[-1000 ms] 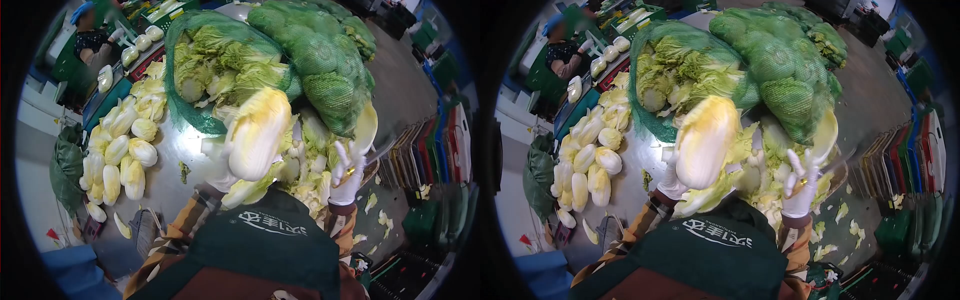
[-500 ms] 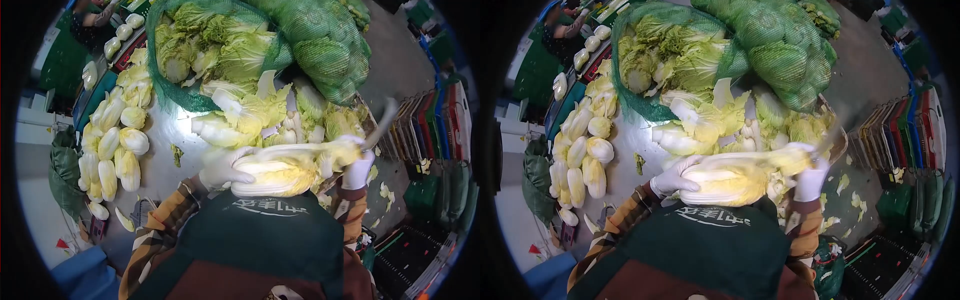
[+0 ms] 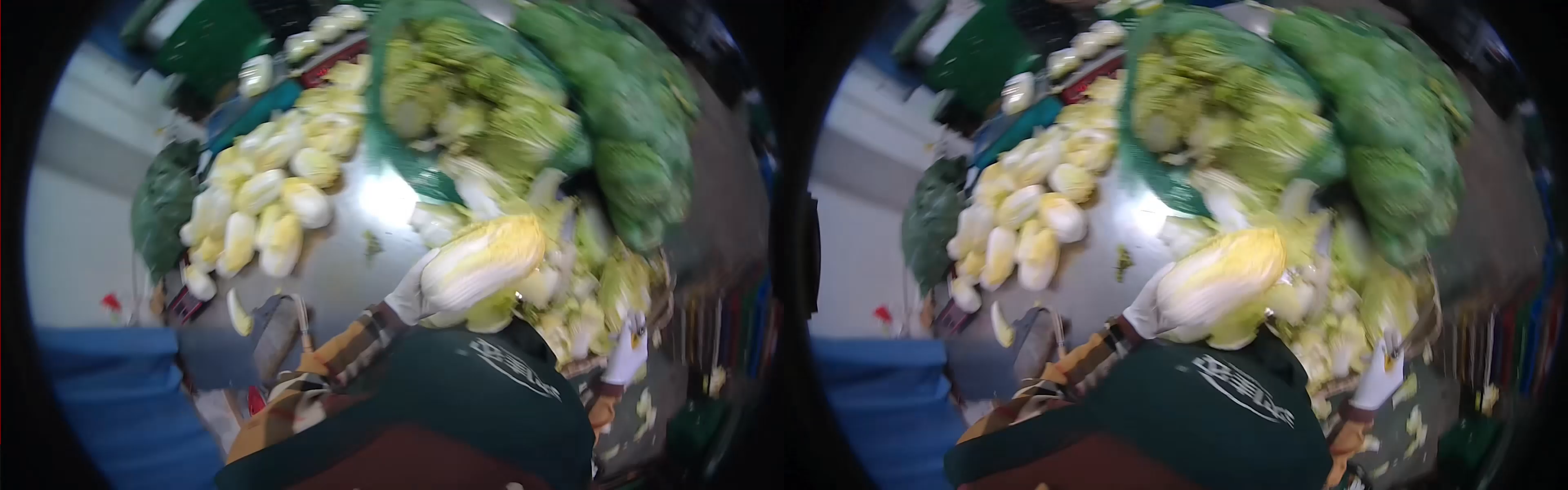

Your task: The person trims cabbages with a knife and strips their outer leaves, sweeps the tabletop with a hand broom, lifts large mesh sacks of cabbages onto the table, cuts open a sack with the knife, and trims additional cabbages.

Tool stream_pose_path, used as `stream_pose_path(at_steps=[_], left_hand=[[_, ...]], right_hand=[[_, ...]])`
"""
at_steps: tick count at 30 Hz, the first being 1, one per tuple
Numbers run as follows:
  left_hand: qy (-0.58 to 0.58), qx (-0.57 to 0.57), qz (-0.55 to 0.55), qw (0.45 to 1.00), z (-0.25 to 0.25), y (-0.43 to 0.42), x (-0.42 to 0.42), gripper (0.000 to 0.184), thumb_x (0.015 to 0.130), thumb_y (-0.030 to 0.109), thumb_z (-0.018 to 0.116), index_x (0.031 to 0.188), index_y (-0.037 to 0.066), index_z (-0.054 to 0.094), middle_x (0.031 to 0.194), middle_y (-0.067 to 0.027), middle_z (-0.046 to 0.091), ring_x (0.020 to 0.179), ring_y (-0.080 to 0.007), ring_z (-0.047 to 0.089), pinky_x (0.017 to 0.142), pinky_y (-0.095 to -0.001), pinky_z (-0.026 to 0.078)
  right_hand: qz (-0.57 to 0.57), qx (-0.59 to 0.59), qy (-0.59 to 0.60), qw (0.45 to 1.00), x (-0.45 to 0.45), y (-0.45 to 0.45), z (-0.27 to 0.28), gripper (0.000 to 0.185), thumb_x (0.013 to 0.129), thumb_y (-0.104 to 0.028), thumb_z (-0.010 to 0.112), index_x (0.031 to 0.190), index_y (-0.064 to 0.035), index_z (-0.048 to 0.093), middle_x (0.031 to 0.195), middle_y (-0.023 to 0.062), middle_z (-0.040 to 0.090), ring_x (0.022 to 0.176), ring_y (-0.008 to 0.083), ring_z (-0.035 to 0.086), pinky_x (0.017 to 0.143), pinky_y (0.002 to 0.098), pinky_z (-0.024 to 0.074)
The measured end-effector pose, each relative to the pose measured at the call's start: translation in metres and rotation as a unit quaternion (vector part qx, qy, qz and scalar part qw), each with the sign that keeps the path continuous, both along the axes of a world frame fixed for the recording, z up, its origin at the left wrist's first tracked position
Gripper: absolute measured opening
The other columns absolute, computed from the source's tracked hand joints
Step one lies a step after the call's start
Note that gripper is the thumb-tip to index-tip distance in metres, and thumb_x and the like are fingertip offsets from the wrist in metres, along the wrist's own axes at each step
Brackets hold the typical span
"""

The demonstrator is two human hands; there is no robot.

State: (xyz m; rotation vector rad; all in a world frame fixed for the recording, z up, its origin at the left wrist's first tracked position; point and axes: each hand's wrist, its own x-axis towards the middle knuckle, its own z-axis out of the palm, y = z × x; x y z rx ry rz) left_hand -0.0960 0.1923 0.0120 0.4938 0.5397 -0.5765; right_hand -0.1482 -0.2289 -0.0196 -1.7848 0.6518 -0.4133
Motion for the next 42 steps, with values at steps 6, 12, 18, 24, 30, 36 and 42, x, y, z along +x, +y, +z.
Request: stream_pose_path(at_steps=[6, 12, 18, 24, 30, 36, 42], left_hand=[[-0.359, 0.541, 0.099, 0.754, -0.018, 0.174, 0.038, 0.045, 0.094, 0.029, 0.052, 0.131, 0.004, 0.048, 0.130, -0.0089, 0.056, 0.121, -0.0249, 0.052, 0.104, -0.0395, 0.042], [-0.179, 0.142, 0.522, 0.821, 0.009, 0.372, 0.056, 0.053, 0.094, 0.041, 0.054, 0.136, 0.009, 0.047, 0.134, -0.0130, 0.053, 0.125, -0.0326, 0.048, 0.102, -0.0528, 0.043], [-0.083, 0.304, 0.475, 0.822, 0.023, 0.383, 0.128, 0.055, 0.093, 0.039, 0.059, 0.136, 0.008, 0.043, 0.137, -0.0140, 0.047, 0.127, -0.0332, 0.044, 0.097, -0.0491, 0.048], [-0.235, 0.439, 0.040, 0.866, -0.016, 0.175, 0.227, 0.038, 0.095, 0.031, 0.059, 0.122, 0.004, 0.054, 0.110, -0.0155, 0.065, 0.093, -0.0232, 0.067, 0.079, -0.0322, 0.056], [-0.384, 0.504, -0.032, 0.773, -0.023, -0.020, 0.308, 0.047, 0.086, 0.028, 0.072, 0.118, -0.004, 0.061, 0.107, -0.0112, 0.067, 0.093, -0.0171, 0.064, 0.082, -0.0283, 0.050], [-0.307, 0.567, -0.222, 0.731, -0.026, -0.060, 0.356, 0.084, 0.067, 0.048, 0.082, 0.120, -0.012, 0.057, 0.117, -0.0219, 0.063, 0.106, -0.0268, 0.061, 0.090, -0.0327, 0.047], [-0.335, 0.780, -0.244, 0.469, 0.005, -0.093, 0.319, 0.073, 0.069, 0.037, 0.085, 0.123, -0.004, 0.059, 0.116, -0.0118, 0.066, 0.103, -0.0198, 0.062, 0.095, -0.0305, 0.045]], right_hand=[[0.051, 0.036, 0.051, 0.997, 0.010, 0.027, -0.002, 0.028, 0.091, -0.005, 0.061, 0.116, 0.0075, 0.060, 0.118, 0.0134, 0.062, 0.066, 0.0120, 0.060, 0.055, 0.0222, 0.0478], [0.082, 0.056, 0.090, 0.991, 0.019, 0.032, 0.006, 0.021, 0.090, -0.002, 0.056, 0.110, 0.0056, 0.061, 0.113, 0.0126, 0.062, 0.063, 0.0116, 0.061, 0.053, 0.0220, 0.0481], [0.119, 0.123, 0.032, 0.985, 0.036, 0.088, -0.018, 0.023, 0.088, -0.002, 0.061, 0.111, 0.0048, 0.061, 0.103, 0.0102, 0.062, 0.078, 0.0126, 0.062, 0.051, 0.0231, 0.0535], [0.220, 0.120, 0.094, 0.963, 0.040, 0.133, 0.001, 0.025, 0.088, -0.002, 0.063, 0.112, 0.0057, 0.060, 0.091, 0.0060, 0.065, 0.068, 0.0091, 0.060, 0.053, 0.0226, 0.0528], [0.161, 0.122, 0.101, 0.974, 0.032, 0.106, -0.004, 0.026, 0.089, -0.002, 0.062, 0.113, 0.0090, 0.057, 0.092, 0.0084, 0.066, 0.065, 0.0096, 0.061, 0.054, 0.0226, 0.0523], [0.090, 0.123, 0.102, 0.983, 0.016, 0.084, -0.008, 0.023, 0.089, -0.001, 0.061, 0.110, 0.0080, 0.058, 0.089, 0.0082, 0.065, 0.065, 0.0110, 0.061, 0.054, 0.0237, 0.0528], [0.110, 0.132, 0.126, 0.977, 0.027, 0.084, -0.011, 0.028, 0.089, -0.006, 0.064, 0.113, 0.0067, 0.059, 0.087, 0.0069, 0.065, 0.062, 0.0094, 0.061, 0.053, 0.0238, 0.0521]])
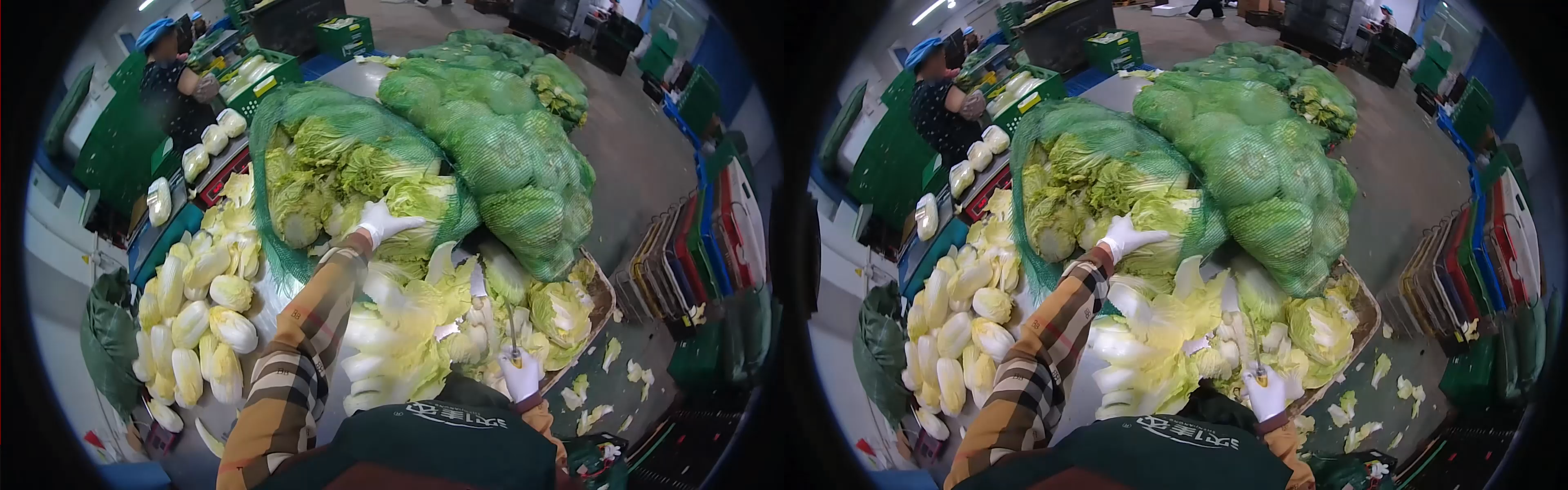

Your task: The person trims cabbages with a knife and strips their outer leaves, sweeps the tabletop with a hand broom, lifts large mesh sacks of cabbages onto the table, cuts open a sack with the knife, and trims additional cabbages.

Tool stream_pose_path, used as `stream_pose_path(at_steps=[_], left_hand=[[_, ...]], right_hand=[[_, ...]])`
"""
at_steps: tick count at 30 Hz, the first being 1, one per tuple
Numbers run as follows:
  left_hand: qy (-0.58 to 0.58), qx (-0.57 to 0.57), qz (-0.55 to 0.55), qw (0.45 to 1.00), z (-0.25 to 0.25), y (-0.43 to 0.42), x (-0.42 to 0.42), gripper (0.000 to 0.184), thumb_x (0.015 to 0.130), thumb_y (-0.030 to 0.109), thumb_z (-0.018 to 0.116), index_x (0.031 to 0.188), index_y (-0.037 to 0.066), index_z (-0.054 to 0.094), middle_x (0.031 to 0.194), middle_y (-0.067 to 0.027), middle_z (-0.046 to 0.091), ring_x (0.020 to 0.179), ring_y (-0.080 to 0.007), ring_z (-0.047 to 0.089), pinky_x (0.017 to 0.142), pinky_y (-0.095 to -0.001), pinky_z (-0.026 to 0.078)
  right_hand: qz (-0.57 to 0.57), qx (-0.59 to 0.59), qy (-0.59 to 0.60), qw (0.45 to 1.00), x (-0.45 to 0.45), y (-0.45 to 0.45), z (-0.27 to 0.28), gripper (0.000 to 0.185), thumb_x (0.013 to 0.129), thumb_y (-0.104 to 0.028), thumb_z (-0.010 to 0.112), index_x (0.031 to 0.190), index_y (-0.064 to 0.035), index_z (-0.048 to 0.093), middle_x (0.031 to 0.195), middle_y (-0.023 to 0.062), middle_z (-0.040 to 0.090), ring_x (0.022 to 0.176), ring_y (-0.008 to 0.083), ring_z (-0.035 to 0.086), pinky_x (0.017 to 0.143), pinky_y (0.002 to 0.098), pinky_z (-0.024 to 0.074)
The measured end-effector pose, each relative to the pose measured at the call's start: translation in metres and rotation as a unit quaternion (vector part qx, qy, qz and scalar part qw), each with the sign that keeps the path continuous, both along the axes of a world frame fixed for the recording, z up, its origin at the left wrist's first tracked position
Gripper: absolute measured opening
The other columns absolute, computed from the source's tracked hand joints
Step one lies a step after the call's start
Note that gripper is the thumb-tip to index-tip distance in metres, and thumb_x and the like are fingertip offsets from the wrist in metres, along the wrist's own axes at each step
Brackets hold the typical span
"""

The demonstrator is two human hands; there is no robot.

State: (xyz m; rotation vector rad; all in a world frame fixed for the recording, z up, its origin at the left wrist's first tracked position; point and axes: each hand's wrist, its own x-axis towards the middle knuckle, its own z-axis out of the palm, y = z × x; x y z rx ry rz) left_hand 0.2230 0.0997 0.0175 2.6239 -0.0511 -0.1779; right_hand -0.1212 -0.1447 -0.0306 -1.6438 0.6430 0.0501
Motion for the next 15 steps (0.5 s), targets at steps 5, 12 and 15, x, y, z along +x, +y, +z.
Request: stream_pose_path(at_steps=[5, 12, 15], left_hand=[[0.158, -0.283, -0.123, 0.938, -0.026, 0.026, 0.033, 0.087, 0.063, 0.042, 0.087, 0.126, -0.008, 0.053, 0.116, -0.0155, 0.065, 0.105, -0.0242, 0.063, 0.096, -0.0328, 0.047], [-0.116, -0.171, 0.037, 0.978, -0.028, -0.024, -0.081, 0.094, 0.059, 0.050, 0.084, 0.122, -0.007, 0.046, 0.112, -0.0272, 0.051, 0.105, -0.0400, 0.053, 0.094, -0.0437, 0.043], [-0.113, -0.243, 0.048, 0.962, -0.050, -0.061, -0.177, 0.083, 0.060, 0.043, 0.086, 0.113, -0.005, 0.044, 0.108, -0.0238, 0.049, 0.104, -0.0368, 0.049, 0.091, -0.0403, 0.042]], right_hand=[[0.009, -0.036, -0.025, 0.999, 0.030, 0.006, 0.021, 0.027, 0.088, -0.009, 0.066, 0.111, 0.0053, 0.060, 0.087, 0.0051, 0.066, 0.061, 0.0086, 0.060, 0.054, 0.0237, 0.0511], [-0.072, 0.037, -0.059, 0.995, 0.017, -0.004, -0.001, 0.024, 0.088, -0.004, 0.064, 0.110, 0.0058, 0.061, 0.090, 0.0070, 0.065, 0.068, 0.0107, 0.062, 0.053, 0.0255, 0.0543], [-0.065, 0.033, -0.036, 0.997, 0.012, -0.006, -0.007, 0.023, 0.088, -0.002, 0.063, 0.110, 0.0057, 0.062, 0.093, 0.0080, 0.064, 0.074, 0.0110, 0.062, 0.054, 0.0257, 0.0558]])
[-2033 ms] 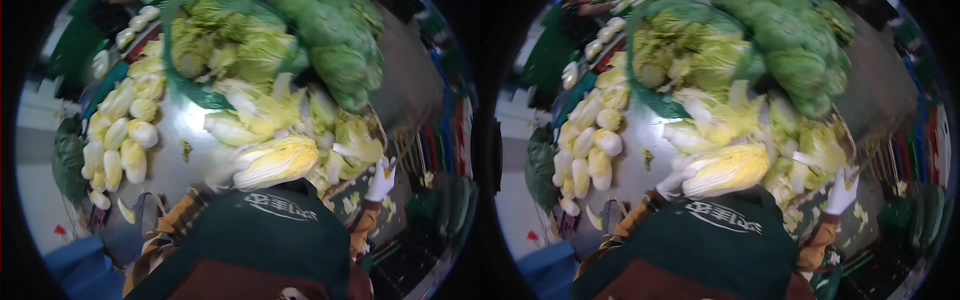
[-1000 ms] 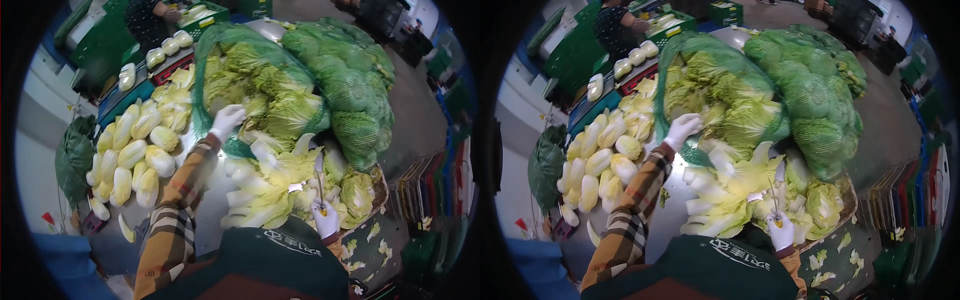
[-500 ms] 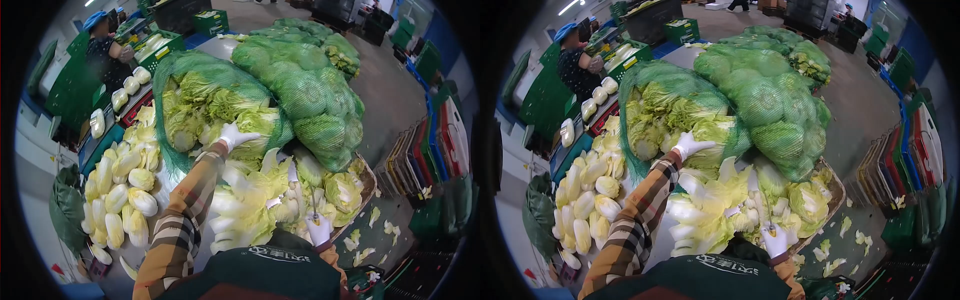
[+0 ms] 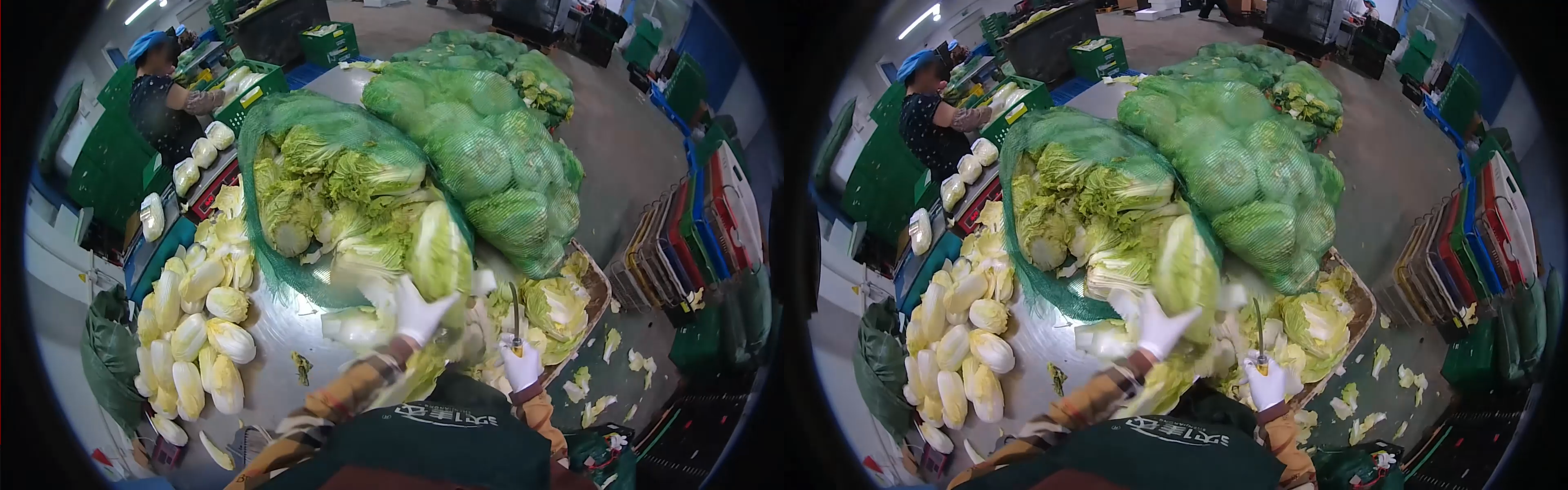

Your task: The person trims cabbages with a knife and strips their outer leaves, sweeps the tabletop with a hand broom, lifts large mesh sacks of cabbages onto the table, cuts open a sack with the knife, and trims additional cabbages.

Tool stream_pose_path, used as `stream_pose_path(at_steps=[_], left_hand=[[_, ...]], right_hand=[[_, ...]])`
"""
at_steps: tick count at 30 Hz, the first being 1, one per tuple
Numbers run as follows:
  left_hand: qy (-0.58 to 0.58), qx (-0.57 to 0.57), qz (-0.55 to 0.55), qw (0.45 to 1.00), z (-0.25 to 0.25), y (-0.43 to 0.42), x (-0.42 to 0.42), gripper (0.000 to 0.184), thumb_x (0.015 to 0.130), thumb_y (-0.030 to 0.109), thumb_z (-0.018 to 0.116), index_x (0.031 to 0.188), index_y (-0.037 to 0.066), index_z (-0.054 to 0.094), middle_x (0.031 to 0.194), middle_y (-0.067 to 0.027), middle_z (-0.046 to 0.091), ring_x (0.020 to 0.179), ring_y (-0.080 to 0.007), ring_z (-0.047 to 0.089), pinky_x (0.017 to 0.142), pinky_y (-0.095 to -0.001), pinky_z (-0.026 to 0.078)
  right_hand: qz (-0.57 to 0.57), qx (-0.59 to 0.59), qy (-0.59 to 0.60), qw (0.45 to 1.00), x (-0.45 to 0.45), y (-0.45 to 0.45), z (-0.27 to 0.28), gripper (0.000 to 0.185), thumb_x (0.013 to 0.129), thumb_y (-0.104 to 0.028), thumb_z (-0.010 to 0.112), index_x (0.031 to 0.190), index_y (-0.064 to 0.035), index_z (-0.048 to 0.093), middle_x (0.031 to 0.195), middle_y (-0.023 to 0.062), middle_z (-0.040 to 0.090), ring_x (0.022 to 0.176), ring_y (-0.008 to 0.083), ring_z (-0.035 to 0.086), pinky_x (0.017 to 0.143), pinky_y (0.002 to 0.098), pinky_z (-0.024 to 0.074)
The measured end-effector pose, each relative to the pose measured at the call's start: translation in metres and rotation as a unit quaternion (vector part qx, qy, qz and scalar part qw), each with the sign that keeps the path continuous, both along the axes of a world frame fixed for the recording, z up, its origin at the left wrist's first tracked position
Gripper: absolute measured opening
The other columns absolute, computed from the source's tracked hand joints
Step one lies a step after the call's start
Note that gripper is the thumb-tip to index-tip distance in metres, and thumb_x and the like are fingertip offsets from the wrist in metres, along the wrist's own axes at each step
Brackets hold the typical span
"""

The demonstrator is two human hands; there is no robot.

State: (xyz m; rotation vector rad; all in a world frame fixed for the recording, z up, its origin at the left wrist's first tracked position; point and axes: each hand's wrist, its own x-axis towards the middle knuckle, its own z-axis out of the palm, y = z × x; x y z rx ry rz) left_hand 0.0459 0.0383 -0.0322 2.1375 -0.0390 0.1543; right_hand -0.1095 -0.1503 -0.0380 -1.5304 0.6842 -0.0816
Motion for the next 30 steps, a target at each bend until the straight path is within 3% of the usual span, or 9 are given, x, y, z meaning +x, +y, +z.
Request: stream_pose_path(at_steps=[6, 8, 13, 17, 20, 21, 24, 28, 30], left_hand=[[0.222, -0.426, 0.060, 0.875, -0.036, -0.041, 0.006, 0.089, 0.062, 0.029, 0.091, 0.119, -0.016, 0.041, 0.119, -0.0222, 0.055, 0.106, -0.0252, 0.054, 0.096, -0.0352, 0.042], [0.147, -0.246, 0.120, 0.950, -0.073, -0.057, 0.010, 0.100, 0.061, 0.030, 0.091, 0.128, -0.014, 0.032, 0.126, -0.0236, 0.050, 0.112, -0.0276, 0.051, 0.100, -0.0360, 0.039], [0.119, -0.217, 0.122, 0.961, -0.073, -0.037, 0.011, 0.106, 0.061, 0.031, 0.090, 0.133, -0.014, 0.026, 0.128, -0.0255, 0.048, 0.116, -0.0299, 0.050, 0.101, -0.0360, 0.038], [0.170, -0.212, 0.042, 0.961, -0.069, 0.013, 0.025, 0.082, 0.069, 0.024, 0.086, 0.124, -0.008, 0.034, 0.117, -0.0207, 0.056, 0.104, -0.0249, 0.056, 0.091, -0.0343, 0.046], [0.246, -0.177, -0.044, 0.952, -0.014, 0.052, -0.008, 0.061, 0.074, 0.017, 0.083, 0.114, 0.000, 0.040, 0.108, -0.0149, 0.061, 0.098, -0.0197, 0.060, 0.085, -0.0338, 0.051], [0.187, -0.082, -0.096, 0.974, -0.014, 0.071, -0.026, 0.064, 0.074, 0.017, 0.082, 0.117, 0.000, 0.038, 0.110, -0.0149, 0.061, 0.099, -0.0208, 0.060, 0.086, -0.0343, 0.050], [0.039, 0.118, -0.268, 0.955, 0.024, 0.098, -0.074, 0.087, 0.065, 0.027, 0.087, 0.128, -0.002, 0.035, 0.114, -0.0182, 0.061, 0.103, -0.0284, 0.062, 0.090, -0.0386, 0.049], [0.065, 0.273, -0.317, 0.906, -0.002, 0.131, -0.114, 0.095, 0.060, 0.029, 0.088, 0.133, -0.002, 0.036, 0.119, -0.0212, 0.057, 0.109, -0.0314, 0.058, 0.094, -0.0393, 0.046], [0.080, 0.222, -0.303, 0.924, -0.001, 0.125, -0.118, 0.094, 0.061, 0.027, 0.086, 0.135, -0.002, 0.036, 0.123, -0.0225, 0.052, 0.114, -0.0351, 0.052, 0.098, -0.0414, 0.042]], right_hand=[[-0.041, -0.002, -0.017, 0.999, -0.010, -0.014, 0.016, 0.025, 0.089, -0.001, 0.062, 0.113, 0.0068, 0.059, 0.090, 0.0088, 0.065, 0.071, 0.0114, 0.063, 0.053, 0.0237, 0.0536], [-0.075, 0.000, -0.004, 0.997, -0.024, -0.023, 0.018, 0.025, 0.089, -0.001, 0.061, 0.113, 0.0067, 0.059, 0.090, 0.0098, 0.066, 0.069, 0.0118, 0.063, 0.054, 0.0239, 0.0536], [-0.120, -0.004, -0.027, 0.992, -0.069, -0.031, 0.003, 0.023, 0.091, -0.004, 0.059, 0.110, 0.0079, 0.058, 0.092, 0.0144, 0.069, 0.060, 0.0138, 0.062, 0.052, 0.0239, 0.0509], [-0.121, 0.002, -0.001, 0.993, -0.091, -0.028, 0.004, 0.022, 0.090, 0.001, 0.058, 0.110, 0.0082, 0.058, 0.093, 0.0138, 0.067, 0.066, 0.0154, 0.064, 0.054, 0.0266, 0.0536], [-0.133, 0.002, -0.024, 0.991, -0.101, -0.030, -0.004, 0.020, 0.089, 0.000, 0.059, 0.109, 0.0078, 0.058, 0.090, 0.0129, 0.067, 0.066, 0.0153, 0.065, 0.054, 0.0267, 0.0534], [-0.127, 0.032, -0.003, 0.991, -0.106, -0.034, -0.010, 0.024, 0.089, -0.002, 0.062, 0.111, 0.0086, 0.060, 0.097, 0.0122, 0.067, 0.080, 0.0160, 0.066, 0.054, 0.0263, 0.0552], [-0.087, -0.011, 0.026, 0.996, -0.108, -0.036, -0.032, 0.022, 0.087, -0.006, 0.065, 0.107, 0.0037, 0.061, 0.094, 0.0085, 0.068, 0.074, 0.0116, 0.063, 0.054, 0.0249, 0.0503], [0.000, -0.290, -0.057, 0.955, -0.083, -0.013, -0.034, 0.021, 0.086, -0.010, 0.067, 0.104, -0.0031, 0.058, 0.080, 0.0061, 0.062, 0.062, 0.0099, 0.059, 0.056, 0.0256, 0.0490], [-0.001, -0.100, 0.025, 0.995, -0.064, 0.004, -0.015, 0.023, 0.085, -0.012, 0.067, 0.104, -0.0024, 0.057, 0.079, 0.0081, 0.062, 0.060, 0.0122, 0.059, 0.057, 0.0274, 0.0494]])
